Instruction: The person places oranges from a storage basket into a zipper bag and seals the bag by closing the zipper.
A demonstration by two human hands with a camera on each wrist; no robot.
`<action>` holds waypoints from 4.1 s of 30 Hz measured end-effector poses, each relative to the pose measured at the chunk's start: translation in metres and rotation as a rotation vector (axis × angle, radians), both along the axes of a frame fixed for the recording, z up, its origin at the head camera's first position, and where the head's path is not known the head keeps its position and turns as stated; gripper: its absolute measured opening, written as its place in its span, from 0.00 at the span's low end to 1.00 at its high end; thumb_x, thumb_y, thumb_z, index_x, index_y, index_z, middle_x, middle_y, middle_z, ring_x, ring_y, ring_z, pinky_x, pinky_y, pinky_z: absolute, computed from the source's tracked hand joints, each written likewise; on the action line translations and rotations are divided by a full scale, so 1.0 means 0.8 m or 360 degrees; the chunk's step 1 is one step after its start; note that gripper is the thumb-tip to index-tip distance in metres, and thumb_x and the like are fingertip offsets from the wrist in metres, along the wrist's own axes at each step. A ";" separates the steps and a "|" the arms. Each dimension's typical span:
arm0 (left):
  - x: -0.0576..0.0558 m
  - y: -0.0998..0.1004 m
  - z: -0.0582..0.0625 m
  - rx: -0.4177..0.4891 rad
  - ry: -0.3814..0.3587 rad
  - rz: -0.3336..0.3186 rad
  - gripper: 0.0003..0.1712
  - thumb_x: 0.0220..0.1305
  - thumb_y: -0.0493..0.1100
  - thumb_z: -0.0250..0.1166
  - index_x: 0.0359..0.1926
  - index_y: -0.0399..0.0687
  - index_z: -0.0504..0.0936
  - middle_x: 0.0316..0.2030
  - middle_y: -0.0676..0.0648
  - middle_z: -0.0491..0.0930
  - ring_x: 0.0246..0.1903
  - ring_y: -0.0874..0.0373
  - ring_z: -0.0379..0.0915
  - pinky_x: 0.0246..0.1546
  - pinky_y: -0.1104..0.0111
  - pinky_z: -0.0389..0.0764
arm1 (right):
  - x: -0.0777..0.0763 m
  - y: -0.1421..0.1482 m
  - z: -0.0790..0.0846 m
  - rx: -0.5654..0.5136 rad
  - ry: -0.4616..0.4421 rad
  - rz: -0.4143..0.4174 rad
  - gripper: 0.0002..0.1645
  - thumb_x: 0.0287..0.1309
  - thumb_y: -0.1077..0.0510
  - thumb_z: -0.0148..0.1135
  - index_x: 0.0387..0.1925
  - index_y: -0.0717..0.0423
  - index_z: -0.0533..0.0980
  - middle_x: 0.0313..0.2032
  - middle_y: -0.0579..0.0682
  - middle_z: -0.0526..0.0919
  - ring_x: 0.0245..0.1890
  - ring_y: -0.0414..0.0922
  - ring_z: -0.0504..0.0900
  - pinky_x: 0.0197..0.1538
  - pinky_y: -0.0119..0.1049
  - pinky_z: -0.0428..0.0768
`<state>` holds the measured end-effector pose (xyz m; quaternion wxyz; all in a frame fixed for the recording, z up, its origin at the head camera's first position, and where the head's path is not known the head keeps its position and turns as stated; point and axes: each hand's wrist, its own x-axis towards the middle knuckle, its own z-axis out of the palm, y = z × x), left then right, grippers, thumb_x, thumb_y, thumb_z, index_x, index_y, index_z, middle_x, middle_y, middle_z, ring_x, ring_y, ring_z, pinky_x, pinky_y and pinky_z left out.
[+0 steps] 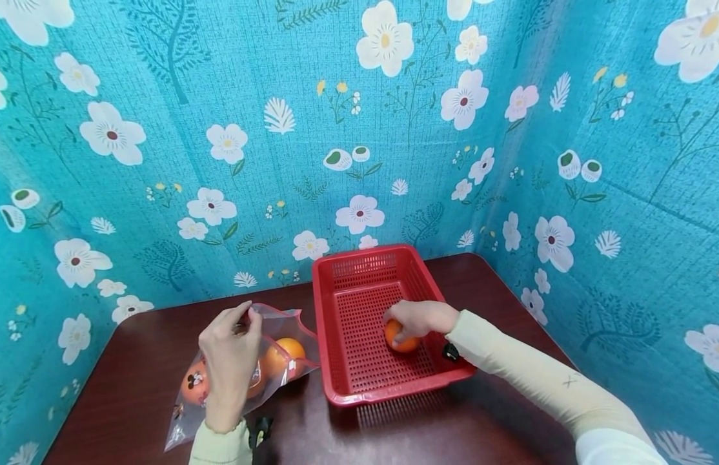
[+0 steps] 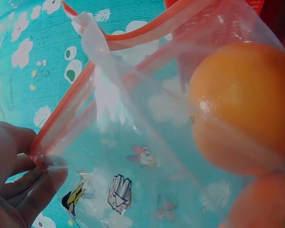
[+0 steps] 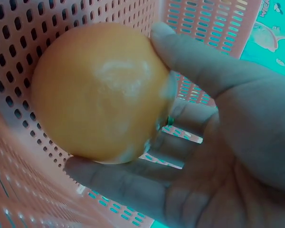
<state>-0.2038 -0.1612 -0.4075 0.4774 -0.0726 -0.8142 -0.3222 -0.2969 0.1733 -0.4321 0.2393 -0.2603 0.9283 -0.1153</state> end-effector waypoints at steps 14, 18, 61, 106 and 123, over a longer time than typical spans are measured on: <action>0.001 -0.003 -0.004 0.0044 -0.0030 -0.0037 0.09 0.57 0.29 0.71 0.40 0.31 0.89 0.28 0.38 0.86 0.23 0.49 0.83 0.39 0.94 0.67 | 0.000 -0.006 0.002 0.0228 -0.0009 -0.0019 0.35 0.45 0.51 0.82 0.58 0.44 0.79 0.44 0.43 0.79 0.42 0.43 0.77 0.44 0.40 0.84; 0.001 -0.004 -0.004 0.0051 -0.0019 -0.0043 0.09 0.56 0.29 0.71 0.40 0.31 0.89 0.27 0.38 0.85 0.22 0.48 0.82 0.39 0.94 0.66 | 0.001 -0.006 0.004 0.0242 -0.0013 -0.0048 0.36 0.44 0.52 0.82 0.58 0.42 0.79 0.45 0.43 0.79 0.43 0.44 0.77 0.45 0.42 0.85; 0.009 -0.009 0.005 0.0034 -0.0041 0.0029 0.10 0.57 0.29 0.72 0.41 0.34 0.90 0.28 0.39 0.86 0.24 0.50 0.83 0.30 0.56 0.84 | 0.018 -0.029 0.038 -0.0505 0.0253 0.0403 0.42 0.52 0.45 0.78 0.67 0.42 0.71 0.61 0.40 0.76 0.58 0.39 0.74 0.51 0.28 0.81; 0.010 -0.008 0.001 0.0058 -0.0056 -0.0005 0.11 0.55 0.28 0.73 0.41 0.34 0.90 0.29 0.39 0.87 0.24 0.50 0.82 0.37 0.92 0.70 | 0.030 -0.085 0.046 -0.0832 0.0298 0.0628 0.40 0.56 0.43 0.75 0.68 0.40 0.70 0.63 0.37 0.72 0.60 0.36 0.72 0.55 0.29 0.81; 0.007 -0.006 0.002 0.0053 -0.0062 -0.0010 0.11 0.56 0.30 0.73 0.42 0.35 0.90 0.30 0.39 0.87 0.25 0.50 0.83 0.38 0.90 0.72 | 0.030 -0.103 0.053 -0.0902 0.0360 0.0755 0.40 0.57 0.44 0.75 0.68 0.46 0.71 0.63 0.39 0.74 0.61 0.38 0.73 0.56 0.28 0.80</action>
